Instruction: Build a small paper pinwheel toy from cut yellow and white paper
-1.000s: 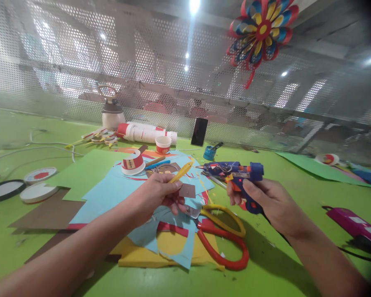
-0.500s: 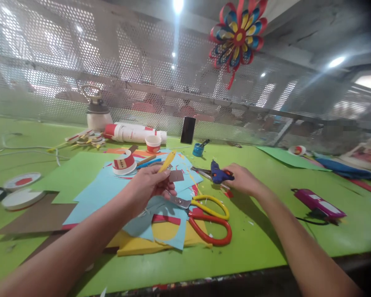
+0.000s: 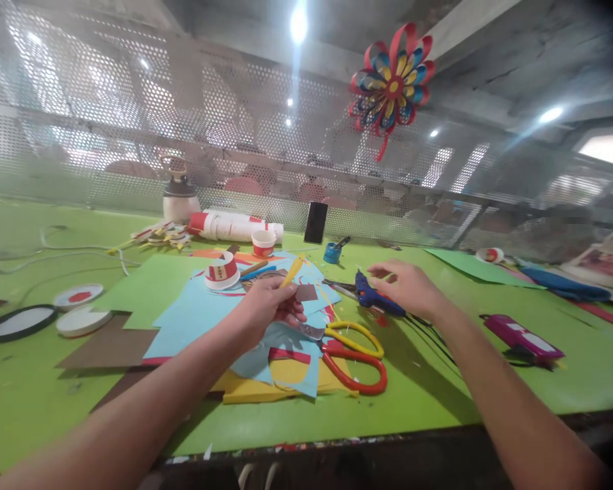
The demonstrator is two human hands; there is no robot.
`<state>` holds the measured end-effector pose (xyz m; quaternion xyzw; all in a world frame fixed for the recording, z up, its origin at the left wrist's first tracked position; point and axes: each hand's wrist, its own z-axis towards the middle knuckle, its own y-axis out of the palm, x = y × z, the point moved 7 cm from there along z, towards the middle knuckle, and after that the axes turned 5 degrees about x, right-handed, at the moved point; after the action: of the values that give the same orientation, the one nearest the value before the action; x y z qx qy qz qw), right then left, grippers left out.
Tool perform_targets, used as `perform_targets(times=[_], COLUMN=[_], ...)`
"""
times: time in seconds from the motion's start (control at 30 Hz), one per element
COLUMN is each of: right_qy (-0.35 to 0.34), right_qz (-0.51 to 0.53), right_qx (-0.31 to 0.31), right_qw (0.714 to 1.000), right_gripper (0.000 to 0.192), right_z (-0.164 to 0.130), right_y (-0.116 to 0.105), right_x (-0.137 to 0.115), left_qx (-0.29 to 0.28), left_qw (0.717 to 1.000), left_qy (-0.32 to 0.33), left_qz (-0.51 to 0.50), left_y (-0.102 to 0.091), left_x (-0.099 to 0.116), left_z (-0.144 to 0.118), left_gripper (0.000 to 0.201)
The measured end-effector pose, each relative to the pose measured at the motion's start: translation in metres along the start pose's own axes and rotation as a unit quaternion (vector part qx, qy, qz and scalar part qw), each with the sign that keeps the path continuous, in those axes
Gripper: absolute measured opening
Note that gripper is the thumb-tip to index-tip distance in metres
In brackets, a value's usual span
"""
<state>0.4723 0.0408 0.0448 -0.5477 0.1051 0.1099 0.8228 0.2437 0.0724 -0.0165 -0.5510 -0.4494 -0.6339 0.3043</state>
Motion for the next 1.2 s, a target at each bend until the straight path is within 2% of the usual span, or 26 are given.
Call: perform_targets(times=[0.03,0.07,0.13,0.2,0.33,0.47,0.53,0.6,0.8,0.97,1.13,1.2], right_qy=[-0.007,-0.017,-0.044,-0.049,0.013,0.057,0.071,0.09,0.112,0.11,0.094,0.091], right_qz=[0.033,0.114,0.229,0.312,0.471,0.593,0.636,0.657,0.67,0.667,0.674,0.673], right_qx=[0.001,-0.011,-0.033,-0.053,-0.079,-0.161,-0.192,-0.199,-0.213,-0.157,-0.077,-0.069], right_qw=[0.999,0.993,0.972,0.947,0.878,0.787,0.744,0.722,0.702,0.72,0.728,0.731], right_gripper=[0.029,0.028,0.025,0.023,0.023,0.021,0.02,0.02,0.02,0.014,0.009,0.007], right_z=[-0.002,-0.003,-0.004,-0.002,0.003,-0.005,-0.01,-0.013,-0.019,-0.013,-0.003,-0.003], right_y=[-0.002,-0.001,0.003,0.012,0.04,0.068,0.075,0.076,0.073,0.068,0.048,0.04], right_x=[-0.017,-0.034,-0.065,-0.085,-0.091,-0.094,-0.097,-0.098,-0.1,-0.093,-0.074,-0.067], left_qx=[-0.002,-0.004,-0.008,-0.013,-0.043,-0.076,-0.093,-0.106,-0.131,-0.156,-0.119,-0.096], left_qw=[1.0,1.0,1.0,1.0,0.999,0.997,0.996,0.994,0.991,0.987,0.988,0.99], left_qy=[0.002,0.005,0.011,0.018,0.019,0.004,0.0,-0.005,-0.028,-0.042,-0.043,-0.044], left_qz=[0.001,0.002,0.005,0.007,0.009,0.004,0.002,-0.001,-0.018,0.019,0.083,0.09], left_y=[0.001,0.001,0.003,0.004,0.009,0.016,0.021,0.025,0.031,0.034,0.027,0.022], left_x=[0.0,0.0,0.002,0.004,0.001,-0.006,-0.007,-0.008,-0.009,-0.014,-0.017,-0.016], left_z=[0.0,-0.001,-0.002,-0.003,-0.004,-0.007,-0.009,-0.012,-0.017,-0.018,-0.013,-0.01], left_gripper=[0.014,0.014,0.014,0.015,0.018,0.023,0.025,0.027,0.024,0.028,0.028,0.025])
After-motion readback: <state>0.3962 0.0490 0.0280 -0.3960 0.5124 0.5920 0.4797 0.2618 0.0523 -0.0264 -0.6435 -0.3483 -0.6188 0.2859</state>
